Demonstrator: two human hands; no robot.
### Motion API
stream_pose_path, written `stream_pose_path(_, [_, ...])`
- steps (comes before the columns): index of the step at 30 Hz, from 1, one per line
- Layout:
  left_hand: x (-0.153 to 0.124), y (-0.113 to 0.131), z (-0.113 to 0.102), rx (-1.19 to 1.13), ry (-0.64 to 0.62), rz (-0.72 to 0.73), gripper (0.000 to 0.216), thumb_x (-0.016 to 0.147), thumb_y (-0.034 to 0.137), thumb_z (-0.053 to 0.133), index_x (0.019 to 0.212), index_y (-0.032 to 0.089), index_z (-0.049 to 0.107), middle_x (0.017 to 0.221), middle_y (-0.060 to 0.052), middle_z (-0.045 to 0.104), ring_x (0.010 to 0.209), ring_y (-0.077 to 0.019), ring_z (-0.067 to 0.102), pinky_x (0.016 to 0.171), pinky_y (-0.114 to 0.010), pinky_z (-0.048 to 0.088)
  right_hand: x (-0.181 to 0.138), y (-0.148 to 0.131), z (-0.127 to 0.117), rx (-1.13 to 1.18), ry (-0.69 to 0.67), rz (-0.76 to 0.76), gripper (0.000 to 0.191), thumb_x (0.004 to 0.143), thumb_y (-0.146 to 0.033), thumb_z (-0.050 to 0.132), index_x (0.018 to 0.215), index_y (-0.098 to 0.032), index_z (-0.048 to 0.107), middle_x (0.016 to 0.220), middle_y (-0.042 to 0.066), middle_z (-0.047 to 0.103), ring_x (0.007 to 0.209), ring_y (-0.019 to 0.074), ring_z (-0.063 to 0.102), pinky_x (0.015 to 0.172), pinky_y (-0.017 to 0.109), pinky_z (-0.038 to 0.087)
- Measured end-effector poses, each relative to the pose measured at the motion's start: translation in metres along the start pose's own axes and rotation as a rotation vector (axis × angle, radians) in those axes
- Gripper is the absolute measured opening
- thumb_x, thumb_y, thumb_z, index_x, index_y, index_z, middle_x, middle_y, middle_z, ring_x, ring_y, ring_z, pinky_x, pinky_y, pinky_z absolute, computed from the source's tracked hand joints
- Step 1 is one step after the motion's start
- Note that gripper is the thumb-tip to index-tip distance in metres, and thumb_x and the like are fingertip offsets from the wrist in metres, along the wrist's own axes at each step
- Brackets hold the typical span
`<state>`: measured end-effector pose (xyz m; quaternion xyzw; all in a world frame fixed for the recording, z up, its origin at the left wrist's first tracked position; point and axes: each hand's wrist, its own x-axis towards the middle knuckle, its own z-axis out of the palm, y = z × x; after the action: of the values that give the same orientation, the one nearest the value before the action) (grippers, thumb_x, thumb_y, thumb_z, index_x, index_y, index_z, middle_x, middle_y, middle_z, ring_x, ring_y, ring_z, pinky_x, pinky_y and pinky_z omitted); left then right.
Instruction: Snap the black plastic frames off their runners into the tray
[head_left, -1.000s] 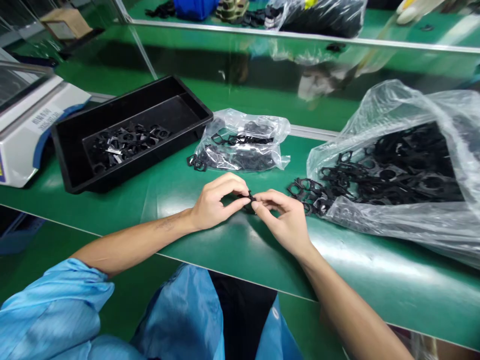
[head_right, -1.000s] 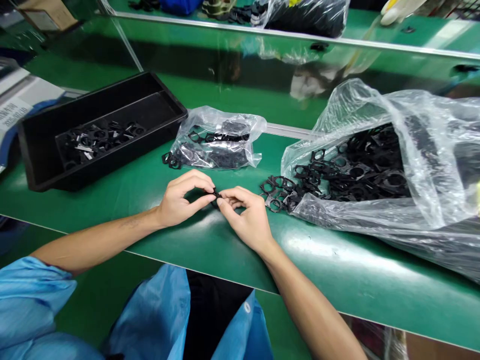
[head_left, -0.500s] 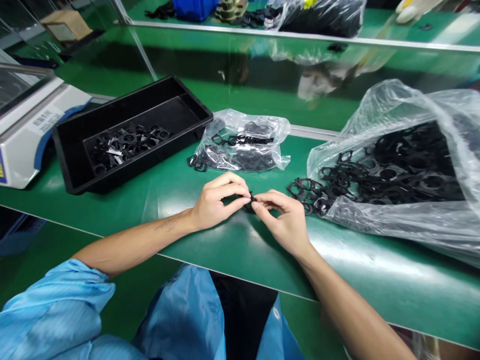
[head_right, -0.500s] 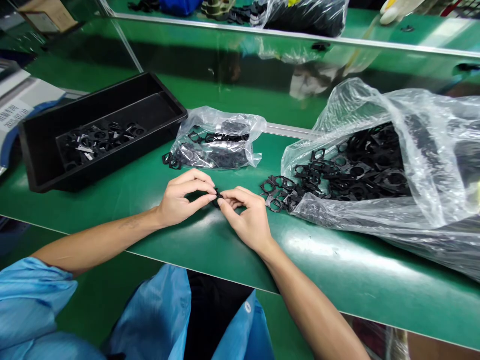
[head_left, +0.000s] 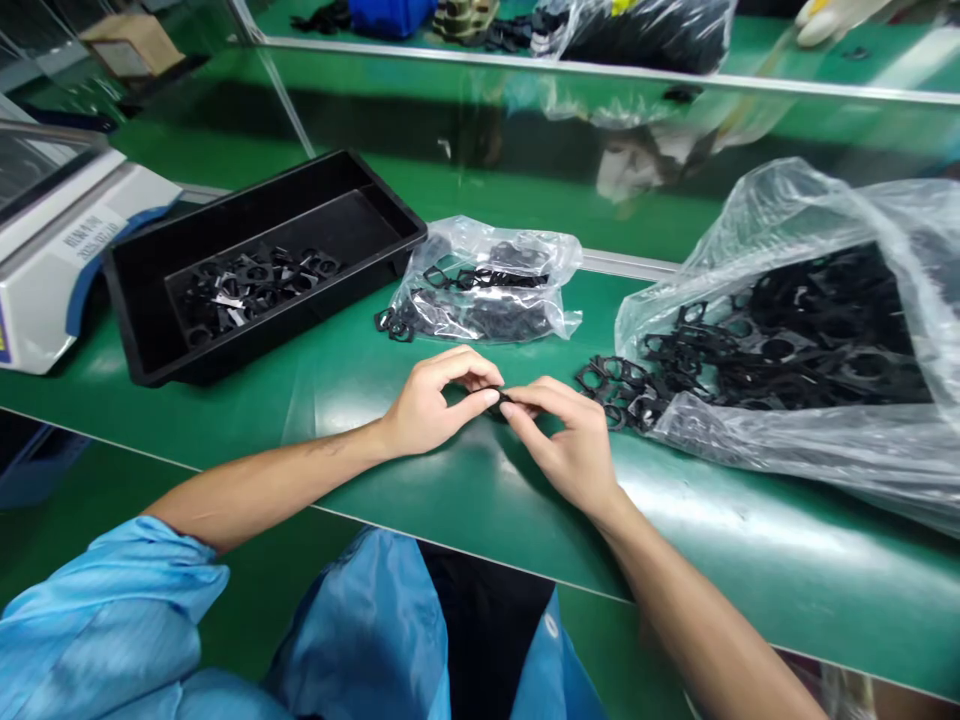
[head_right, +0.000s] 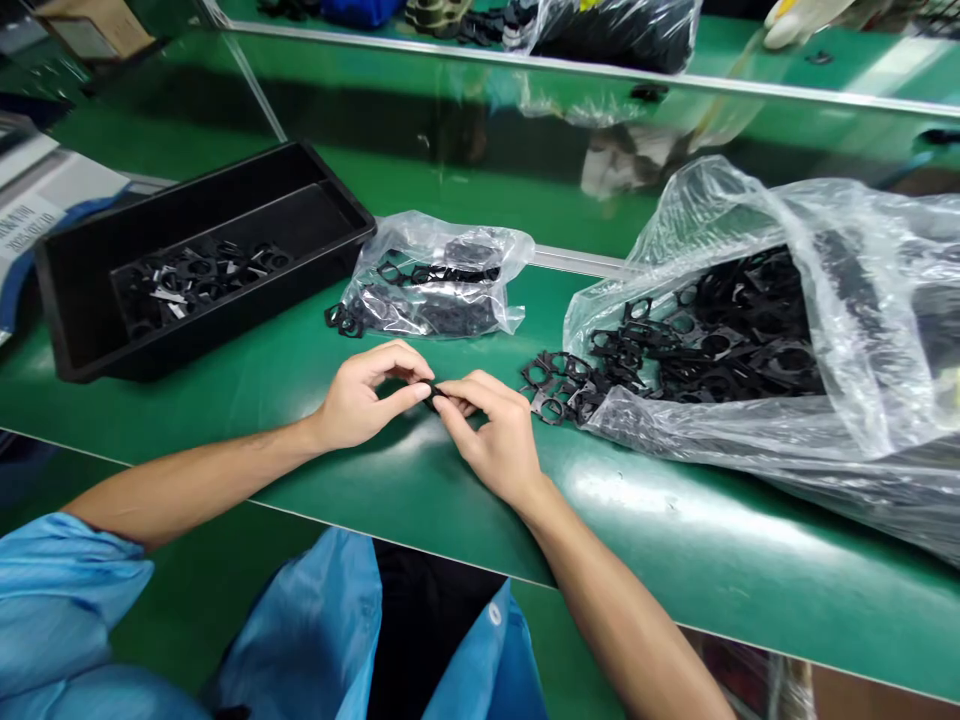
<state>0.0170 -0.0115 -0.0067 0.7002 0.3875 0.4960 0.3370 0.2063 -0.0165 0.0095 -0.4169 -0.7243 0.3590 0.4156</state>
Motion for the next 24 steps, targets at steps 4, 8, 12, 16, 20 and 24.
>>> stream_pose_path(4, [0.001, -0.0046, 0.0005, -0.048, 0.056, -0.032, 0.013, 0.094, 0.025, 0.062, 0.101, 0.017, 0.069, 0.091, -0.004, 0.07, 0.079, -0.0121, 0.066, 0.072, -0.024, 0.057, 0.0034, 0.002, -0.0005, 0.275, 0.02, 0.311, 0.021, 0.081, -0.04, 0.077, 0.084, -0.019, 0.076, 0.072, 0.003, 0.07, 0.061, 0.0144, 0.063, 0.062, 0.028, 0.055])
stream_pose_path(8, [0.0034, -0.0042, -0.0019, 0.031, 0.05, 0.093, 0.018, 0.096, 0.018, 0.055, 0.102, 0.018, 0.072, 0.1, -0.007, 0.071, 0.089, -0.0145, 0.068, 0.08, -0.029, 0.059, 0.0075, 0.0044, -0.0037, 0.542, 0.005, 0.517, 0.031, 0.072, -0.046, 0.084, 0.081, -0.018, 0.076, 0.063, 0.001, 0.069, 0.054, 0.0116, 0.06, 0.059, 0.026, 0.054])
stream_pose_path(12, [0.0032, -0.0019, -0.003, 0.115, 0.006, 0.189, 0.014, 0.091, 0.017, 0.064, 0.1, 0.019, 0.075, 0.108, -0.009, 0.073, 0.103, -0.0181, 0.069, 0.093, -0.034, 0.056, 0.0089, 0.0033, -0.004, 0.602, -0.069, 0.567, 0.039, 0.07, -0.053, 0.085, 0.079, -0.016, 0.077, 0.063, 0.002, 0.068, 0.053, 0.0111, 0.06, 0.056, 0.025, 0.053])
stream_pose_path(16, [0.0025, -0.0031, -0.0024, 0.068, -0.002, 0.152, 0.011, 0.092, 0.02, 0.065, 0.095, 0.019, 0.075, 0.098, -0.007, 0.077, 0.092, -0.016, 0.072, 0.086, -0.03, 0.057, 0.0077, 0.0024, -0.0023, 0.48, -0.035, 0.475, 0.04, 0.075, -0.055, 0.08, 0.085, -0.017, 0.078, 0.074, 0.004, 0.073, 0.063, 0.0133, 0.064, 0.062, 0.027, 0.057])
stream_pose_path(20, [0.0036, -0.0027, -0.0025, 0.072, 0.011, 0.06, 0.011, 0.092, 0.024, 0.066, 0.094, 0.018, 0.075, 0.09, -0.006, 0.077, 0.082, -0.0151, 0.071, 0.079, -0.029, 0.057, 0.0059, 0.0029, -0.0032, 0.363, 0.038, 0.334, 0.035, 0.079, -0.053, 0.078, 0.093, -0.021, 0.078, 0.099, 0.007, 0.074, 0.084, 0.0176, 0.069, 0.073, 0.03, 0.061])
stream_pose_path(24, [0.0032, -0.0007, -0.0017, 0.082, 0.02, 0.037, 0.014, 0.091, 0.029, 0.067, 0.091, 0.018, 0.075, 0.087, -0.006, 0.077, 0.078, -0.0147, 0.069, 0.075, -0.028, 0.056, 0.0037, 0.0031, -0.0037, 0.316, 0.027, 0.251, 0.028, 0.079, -0.047, 0.08, 0.091, -0.021, 0.078, 0.094, 0.005, 0.071, 0.085, 0.0177, 0.069, 0.076, 0.03, 0.061])
